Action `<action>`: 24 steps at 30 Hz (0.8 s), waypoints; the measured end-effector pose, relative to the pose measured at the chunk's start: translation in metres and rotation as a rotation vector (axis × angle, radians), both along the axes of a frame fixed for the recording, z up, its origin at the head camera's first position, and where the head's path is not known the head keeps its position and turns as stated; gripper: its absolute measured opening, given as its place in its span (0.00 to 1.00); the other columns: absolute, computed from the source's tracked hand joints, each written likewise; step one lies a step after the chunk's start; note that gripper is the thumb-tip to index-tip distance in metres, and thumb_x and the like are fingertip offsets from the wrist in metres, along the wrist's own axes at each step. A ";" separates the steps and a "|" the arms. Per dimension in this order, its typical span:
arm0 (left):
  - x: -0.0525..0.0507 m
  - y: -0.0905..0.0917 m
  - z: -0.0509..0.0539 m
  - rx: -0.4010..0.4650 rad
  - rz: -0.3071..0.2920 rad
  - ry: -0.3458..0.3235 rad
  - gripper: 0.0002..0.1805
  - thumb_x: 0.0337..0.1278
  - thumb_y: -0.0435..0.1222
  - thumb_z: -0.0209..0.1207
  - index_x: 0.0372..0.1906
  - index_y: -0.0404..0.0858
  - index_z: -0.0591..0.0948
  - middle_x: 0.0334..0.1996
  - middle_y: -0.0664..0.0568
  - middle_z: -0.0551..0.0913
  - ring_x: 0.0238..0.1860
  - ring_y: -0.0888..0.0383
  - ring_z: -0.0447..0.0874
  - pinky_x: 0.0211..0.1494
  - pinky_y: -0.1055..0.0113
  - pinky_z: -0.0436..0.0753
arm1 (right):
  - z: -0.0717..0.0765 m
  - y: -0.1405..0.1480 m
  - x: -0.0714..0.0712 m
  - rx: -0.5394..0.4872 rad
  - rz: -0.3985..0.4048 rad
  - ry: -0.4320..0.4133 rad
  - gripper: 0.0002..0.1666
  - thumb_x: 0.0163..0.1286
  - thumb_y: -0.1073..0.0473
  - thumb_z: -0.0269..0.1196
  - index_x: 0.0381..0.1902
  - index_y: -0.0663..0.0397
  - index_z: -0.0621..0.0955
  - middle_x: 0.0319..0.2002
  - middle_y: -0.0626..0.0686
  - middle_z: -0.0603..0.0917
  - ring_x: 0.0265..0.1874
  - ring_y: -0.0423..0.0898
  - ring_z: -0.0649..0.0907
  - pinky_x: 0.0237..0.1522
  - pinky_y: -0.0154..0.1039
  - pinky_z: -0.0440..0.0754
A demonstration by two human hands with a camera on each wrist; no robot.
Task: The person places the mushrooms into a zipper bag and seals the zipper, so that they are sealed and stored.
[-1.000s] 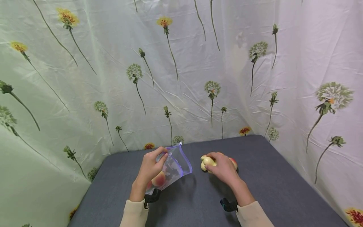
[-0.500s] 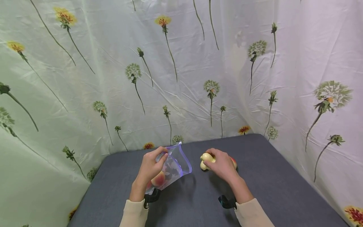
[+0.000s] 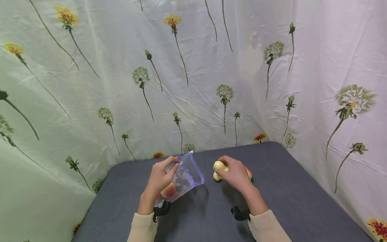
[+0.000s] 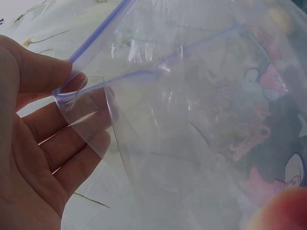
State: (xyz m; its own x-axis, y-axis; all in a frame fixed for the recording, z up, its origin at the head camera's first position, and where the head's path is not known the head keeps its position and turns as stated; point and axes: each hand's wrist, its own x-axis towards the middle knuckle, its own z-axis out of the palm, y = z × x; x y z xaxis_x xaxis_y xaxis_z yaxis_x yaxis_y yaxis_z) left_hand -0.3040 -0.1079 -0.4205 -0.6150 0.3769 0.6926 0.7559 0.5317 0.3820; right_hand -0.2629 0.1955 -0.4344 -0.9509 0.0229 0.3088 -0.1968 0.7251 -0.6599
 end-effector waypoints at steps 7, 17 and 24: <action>0.000 0.000 0.000 0.001 0.012 0.015 0.03 0.66 0.33 0.64 0.41 0.43 0.83 0.34 0.60 0.85 0.22 0.64 0.70 0.27 0.69 0.73 | 0.004 -0.005 -0.001 -0.030 0.013 0.032 0.21 0.64 0.45 0.71 0.55 0.36 0.83 0.47 0.45 0.85 0.39 0.43 0.82 0.34 0.43 0.76; 0.001 0.000 0.002 0.006 0.012 0.015 0.03 0.66 0.33 0.63 0.41 0.45 0.83 0.33 0.59 0.85 0.20 0.62 0.68 0.24 0.69 0.70 | 0.009 -0.012 -0.002 -0.096 0.070 0.077 0.23 0.64 0.50 0.73 0.56 0.42 0.83 0.49 0.48 0.86 0.42 0.46 0.84 0.40 0.46 0.79; 0.003 0.000 0.003 -0.009 0.025 -0.008 0.04 0.66 0.32 0.63 0.41 0.45 0.83 0.34 0.60 0.85 0.21 0.64 0.68 0.26 0.69 0.70 | 0.012 -0.020 -0.004 -0.110 0.094 0.083 0.23 0.64 0.49 0.72 0.57 0.40 0.83 0.49 0.47 0.86 0.43 0.46 0.84 0.41 0.46 0.79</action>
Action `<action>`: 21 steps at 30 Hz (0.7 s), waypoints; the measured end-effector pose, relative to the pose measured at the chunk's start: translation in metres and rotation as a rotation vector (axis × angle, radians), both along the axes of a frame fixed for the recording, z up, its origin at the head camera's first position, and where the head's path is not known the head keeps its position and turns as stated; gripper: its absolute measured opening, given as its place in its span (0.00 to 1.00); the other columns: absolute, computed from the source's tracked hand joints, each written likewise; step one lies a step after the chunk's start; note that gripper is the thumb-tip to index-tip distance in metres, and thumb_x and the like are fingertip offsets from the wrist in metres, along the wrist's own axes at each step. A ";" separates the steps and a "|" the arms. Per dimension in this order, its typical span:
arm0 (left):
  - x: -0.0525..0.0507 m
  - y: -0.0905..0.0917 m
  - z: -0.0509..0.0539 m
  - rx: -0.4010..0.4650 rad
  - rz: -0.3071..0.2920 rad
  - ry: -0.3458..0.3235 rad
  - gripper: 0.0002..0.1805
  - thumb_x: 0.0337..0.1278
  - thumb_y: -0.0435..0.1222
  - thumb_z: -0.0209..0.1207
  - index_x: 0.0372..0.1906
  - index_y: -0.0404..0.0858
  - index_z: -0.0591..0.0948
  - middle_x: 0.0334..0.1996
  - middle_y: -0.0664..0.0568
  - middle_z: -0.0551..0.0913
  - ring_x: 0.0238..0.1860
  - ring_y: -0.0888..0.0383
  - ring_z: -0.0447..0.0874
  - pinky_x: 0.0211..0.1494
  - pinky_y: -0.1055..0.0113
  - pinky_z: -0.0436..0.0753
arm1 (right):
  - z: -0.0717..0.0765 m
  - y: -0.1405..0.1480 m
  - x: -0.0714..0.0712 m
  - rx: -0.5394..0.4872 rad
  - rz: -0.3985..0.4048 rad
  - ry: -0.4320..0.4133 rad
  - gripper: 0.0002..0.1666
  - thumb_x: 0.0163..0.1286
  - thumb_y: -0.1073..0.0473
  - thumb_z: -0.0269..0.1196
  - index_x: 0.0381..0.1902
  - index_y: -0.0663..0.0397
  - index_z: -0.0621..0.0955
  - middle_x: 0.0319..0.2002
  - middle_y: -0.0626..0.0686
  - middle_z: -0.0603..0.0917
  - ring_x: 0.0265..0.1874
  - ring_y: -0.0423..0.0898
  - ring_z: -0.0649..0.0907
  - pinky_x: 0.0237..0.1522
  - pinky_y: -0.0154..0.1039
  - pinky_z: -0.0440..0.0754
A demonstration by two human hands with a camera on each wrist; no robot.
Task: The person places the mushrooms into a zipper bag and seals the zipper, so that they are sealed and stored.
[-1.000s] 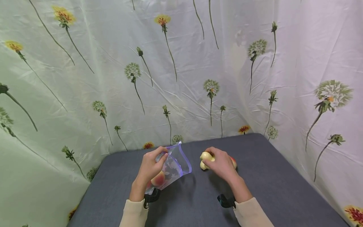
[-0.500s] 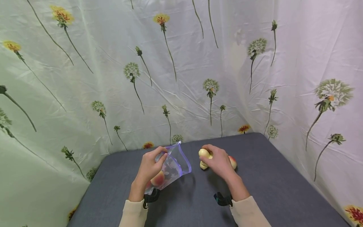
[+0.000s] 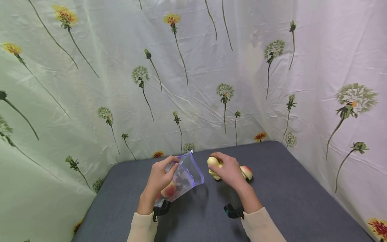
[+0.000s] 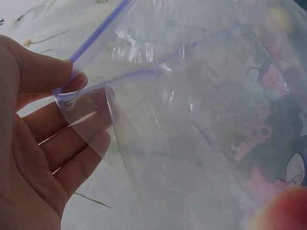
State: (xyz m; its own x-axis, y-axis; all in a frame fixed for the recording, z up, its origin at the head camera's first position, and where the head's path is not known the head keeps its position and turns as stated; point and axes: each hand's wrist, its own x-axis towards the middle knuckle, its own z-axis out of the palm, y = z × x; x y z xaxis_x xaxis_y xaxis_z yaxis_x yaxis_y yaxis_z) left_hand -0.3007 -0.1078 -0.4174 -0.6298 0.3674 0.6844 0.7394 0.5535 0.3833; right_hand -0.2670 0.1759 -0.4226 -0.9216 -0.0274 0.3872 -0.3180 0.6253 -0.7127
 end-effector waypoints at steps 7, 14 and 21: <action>-0.001 0.000 -0.001 0.003 -0.009 0.013 0.03 0.66 0.32 0.63 0.41 0.44 0.83 0.33 0.60 0.85 0.20 0.65 0.65 0.24 0.69 0.69 | 0.005 -0.010 -0.001 -0.015 0.013 -0.013 0.24 0.64 0.46 0.72 0.58 0.38 0.82 0.48 0.47 0.86 0.42 0.45 0.85 0.40 0.45 0.80; -0.003 -0.001 -0.002 0.005 -0.017 0.025 0.03 0.66 0.33 0.63 0.41 0.44 0.83 0.33 0.60 0.85 0.19 0.64 0.64 0.24 0.69 0.69 | 0.008 -0.020 0.000 -0.047 0.047 -0.032 0.25 0.65 0.46 0.72 0.59 0.39 0.82 0.49 0.48 0.86 0.45 0.46 0.85 0.40 0.45 0.81; -0.001 -0.001 -0.001 -0.013 -0.003 0.014 0.04 0.66 0.33 0.63 0.41 0.45 0.83 0.34 0.61 0.85 0.20 0.65 0.65 0.26 0.69 0.71 | 0.007 -0.030 -0.001 -0.086 0.095 -0.042 0.23 0.66 0.47 0.71 0.58 0.38 0.82 0.48 0.48 0.86 0.45 0.46 0.85 0.39 0.43 0.81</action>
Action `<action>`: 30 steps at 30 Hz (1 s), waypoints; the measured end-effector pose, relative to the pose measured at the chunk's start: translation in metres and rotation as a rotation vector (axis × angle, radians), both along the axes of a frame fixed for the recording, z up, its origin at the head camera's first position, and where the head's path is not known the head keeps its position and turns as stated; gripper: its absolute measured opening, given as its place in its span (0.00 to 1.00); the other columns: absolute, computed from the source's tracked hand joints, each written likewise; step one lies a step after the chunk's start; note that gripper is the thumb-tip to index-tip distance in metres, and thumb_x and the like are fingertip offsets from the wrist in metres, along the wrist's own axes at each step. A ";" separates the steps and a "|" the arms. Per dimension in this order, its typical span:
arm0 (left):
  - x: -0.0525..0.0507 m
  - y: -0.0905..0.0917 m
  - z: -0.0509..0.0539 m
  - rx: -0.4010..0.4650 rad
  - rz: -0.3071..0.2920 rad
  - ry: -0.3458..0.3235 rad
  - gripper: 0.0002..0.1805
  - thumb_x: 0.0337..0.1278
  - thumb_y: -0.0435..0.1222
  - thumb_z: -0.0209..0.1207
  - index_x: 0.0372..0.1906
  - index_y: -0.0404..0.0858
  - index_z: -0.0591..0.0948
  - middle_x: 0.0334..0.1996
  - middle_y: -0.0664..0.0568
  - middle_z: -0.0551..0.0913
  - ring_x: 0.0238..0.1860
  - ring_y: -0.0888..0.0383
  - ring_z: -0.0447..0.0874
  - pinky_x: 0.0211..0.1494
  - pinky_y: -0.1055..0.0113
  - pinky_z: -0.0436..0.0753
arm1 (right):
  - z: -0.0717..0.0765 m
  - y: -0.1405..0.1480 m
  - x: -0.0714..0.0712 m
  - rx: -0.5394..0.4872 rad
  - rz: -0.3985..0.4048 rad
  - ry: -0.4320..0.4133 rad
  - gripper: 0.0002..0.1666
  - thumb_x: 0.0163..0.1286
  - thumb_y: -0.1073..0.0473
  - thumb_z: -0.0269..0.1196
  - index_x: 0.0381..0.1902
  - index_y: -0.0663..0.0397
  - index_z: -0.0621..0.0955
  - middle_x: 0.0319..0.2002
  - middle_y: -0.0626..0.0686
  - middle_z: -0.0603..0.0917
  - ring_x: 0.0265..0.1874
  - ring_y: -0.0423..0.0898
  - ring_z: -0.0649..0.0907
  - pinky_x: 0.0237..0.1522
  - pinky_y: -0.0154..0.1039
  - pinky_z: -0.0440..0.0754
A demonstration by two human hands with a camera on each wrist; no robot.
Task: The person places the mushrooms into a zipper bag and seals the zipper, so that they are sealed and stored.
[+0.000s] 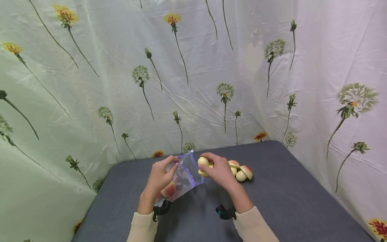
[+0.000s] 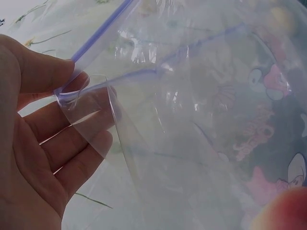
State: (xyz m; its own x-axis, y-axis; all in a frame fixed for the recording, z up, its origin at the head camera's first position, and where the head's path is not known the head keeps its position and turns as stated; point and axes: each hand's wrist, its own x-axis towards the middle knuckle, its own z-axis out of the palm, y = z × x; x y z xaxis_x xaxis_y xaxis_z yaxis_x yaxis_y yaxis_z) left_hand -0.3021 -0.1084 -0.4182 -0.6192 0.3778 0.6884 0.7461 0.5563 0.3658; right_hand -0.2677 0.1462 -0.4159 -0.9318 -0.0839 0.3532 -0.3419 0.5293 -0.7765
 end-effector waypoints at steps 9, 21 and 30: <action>0.001 0.001 0.001 -0.010 0.019 -0.015 0.03 0.66 0.33 0.64 0.41 0.43 0.84 0.34 0.60 0.86 0.21 0.65 0.68 0.27 0.69 0.73 | -0.001 -0.013 0.000 -0.027 0.041 -0.019 0.22 0.67 0.49 0.71 0.57 0.41 0.82 0.45 0.47 0.86 0.43 0.44 0.85 0.39 0.42 0.82; 0.002 0.002 0.002 0.000 0.010 -0.015 0.03 0.65 0.33 0.64 0.41 0.43 0.84 0.32 0.61 0.85 0.17 0.65 0.62 0.21 0.69 0.67 | -0.002 -0.021 0.001 -0.056 0.066 -0.066 0.25 0.68 0.48 0.70 0.60 0.45 0.82 0.46 0.48 0.85 0.42 0.44 0.84 0.35 0.41 0.81; 0.000 0.002 0.002 0.006 0.008 0.003 0.04 0.66 0.33 0.64 0.40 0.46 0.83 0.32 0.62 0.84 0.17 0.67 0.61 0.22 0.69 0.67 | -0.002 -0.025 0.002 -0.046 0.071 -0.068 0.25 0.68 0.47 0.69 0.61 0.47 0.81 0.46 0.47 0.85 0.43 0.47 0.85 0.33 0.41 0.82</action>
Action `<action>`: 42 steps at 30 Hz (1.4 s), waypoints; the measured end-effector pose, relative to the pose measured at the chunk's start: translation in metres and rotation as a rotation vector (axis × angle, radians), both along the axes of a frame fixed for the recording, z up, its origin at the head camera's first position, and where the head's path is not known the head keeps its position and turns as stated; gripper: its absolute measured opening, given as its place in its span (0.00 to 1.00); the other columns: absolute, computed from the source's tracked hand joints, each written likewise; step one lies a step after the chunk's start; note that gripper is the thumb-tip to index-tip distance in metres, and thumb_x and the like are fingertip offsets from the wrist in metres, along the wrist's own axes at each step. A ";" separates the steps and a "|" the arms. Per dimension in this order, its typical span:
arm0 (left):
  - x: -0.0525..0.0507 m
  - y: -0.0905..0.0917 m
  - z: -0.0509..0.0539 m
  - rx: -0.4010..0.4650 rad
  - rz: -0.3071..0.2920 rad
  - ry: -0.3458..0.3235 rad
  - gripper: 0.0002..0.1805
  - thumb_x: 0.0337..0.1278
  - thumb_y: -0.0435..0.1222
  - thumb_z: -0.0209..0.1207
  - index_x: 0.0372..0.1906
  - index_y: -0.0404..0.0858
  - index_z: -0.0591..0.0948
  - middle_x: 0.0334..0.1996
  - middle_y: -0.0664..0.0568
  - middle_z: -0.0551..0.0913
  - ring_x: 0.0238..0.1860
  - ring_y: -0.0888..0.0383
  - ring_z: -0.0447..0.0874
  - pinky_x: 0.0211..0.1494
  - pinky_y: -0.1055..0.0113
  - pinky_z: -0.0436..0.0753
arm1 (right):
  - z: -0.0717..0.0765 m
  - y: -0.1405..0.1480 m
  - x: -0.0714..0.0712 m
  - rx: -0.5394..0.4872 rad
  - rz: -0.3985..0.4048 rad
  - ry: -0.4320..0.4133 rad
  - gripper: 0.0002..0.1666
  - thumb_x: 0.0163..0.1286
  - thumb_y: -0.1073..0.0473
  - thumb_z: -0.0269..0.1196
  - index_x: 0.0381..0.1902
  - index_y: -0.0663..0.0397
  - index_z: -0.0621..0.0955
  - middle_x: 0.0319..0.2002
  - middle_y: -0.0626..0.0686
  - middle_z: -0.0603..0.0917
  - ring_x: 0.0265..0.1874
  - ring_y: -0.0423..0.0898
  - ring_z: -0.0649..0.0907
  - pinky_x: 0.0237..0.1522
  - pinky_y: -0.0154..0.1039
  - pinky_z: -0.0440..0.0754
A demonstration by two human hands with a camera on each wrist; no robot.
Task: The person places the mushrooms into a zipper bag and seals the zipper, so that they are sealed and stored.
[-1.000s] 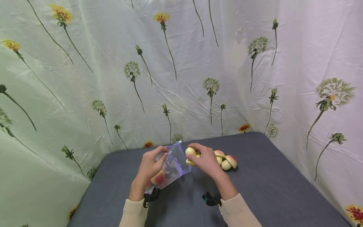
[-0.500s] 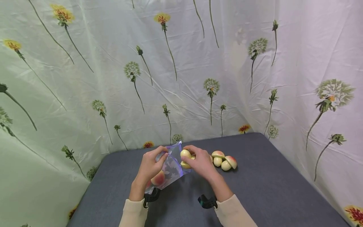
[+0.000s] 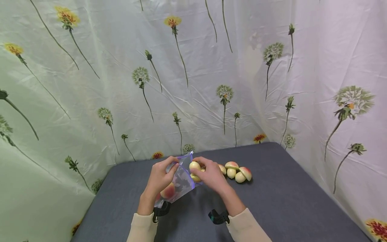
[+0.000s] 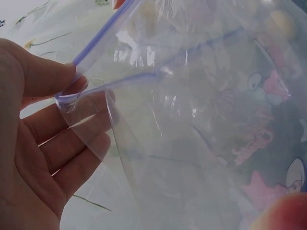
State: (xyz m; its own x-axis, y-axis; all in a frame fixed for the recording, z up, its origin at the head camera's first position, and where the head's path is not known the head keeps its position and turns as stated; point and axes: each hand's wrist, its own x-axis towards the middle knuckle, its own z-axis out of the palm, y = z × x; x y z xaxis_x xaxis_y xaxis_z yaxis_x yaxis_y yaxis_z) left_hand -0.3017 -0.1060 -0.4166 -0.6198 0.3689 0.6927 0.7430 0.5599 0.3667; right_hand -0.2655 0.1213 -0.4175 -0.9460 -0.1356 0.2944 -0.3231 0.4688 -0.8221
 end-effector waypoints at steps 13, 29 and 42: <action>-0.002 0.000 -0.001 0.000 0.006 0.001 0.04 0.66 0.33 0.64 0.40 0.45 0.83 0.32 0.62 0.85 0.17 0.67 0.61 0.21 0.70 0.68 | -0.005 -0.004 -0.001 -0.039 0.087 -0.031 0.25 0.72 0.50 0.65 0.63 0.53 0.79 0.47 0.52 0.84 0.43 0.49 0.83 0.35 0.44 0.80; -0.001 -0.001 -0.001 0.004 0.010 0.019 0.05 0.64 0.32 0.65 0.40 0.45 0.83 0.31 0.60 0.85 0.17 0.64 0.65 0.21 0.70 0.68 | -0.005 -0.008 -0.003 -0.098 0.178 -0.101 0.26 0.75 0.51 0.62 0.65 0.58 0.77 0.48 0.55 0.84 0.41 0.51 0.83 0.33 0.50 0.83; -0.001 -0.002 0.001 0.015 0.020 0.075 0.05 0.63 0.31 0.66 0.38 0.44 0.83 0.30 0.60 0.85 0.20 0.66 0.67 0.23 0.71 0.69 | -0.004 -0.013 -0.003 -0.155 0.226 -0.135 0.25 0.81 0.50 0.53 0.65 0.61 0.76 0.44 0.57 0.84 0.28 0.47 0.78 0.29 0.49 0.81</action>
State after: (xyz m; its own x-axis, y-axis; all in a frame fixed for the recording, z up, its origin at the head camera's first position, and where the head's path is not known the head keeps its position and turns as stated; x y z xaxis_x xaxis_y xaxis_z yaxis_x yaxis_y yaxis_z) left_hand -0.3032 -0.1075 -0.4159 -0.5732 0.3462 0.7427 0.7573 0.5699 0.3188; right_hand -0.2688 0.1082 -0.4218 -0.9290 -0.3102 0.2016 -0.2878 0.2634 -0.9208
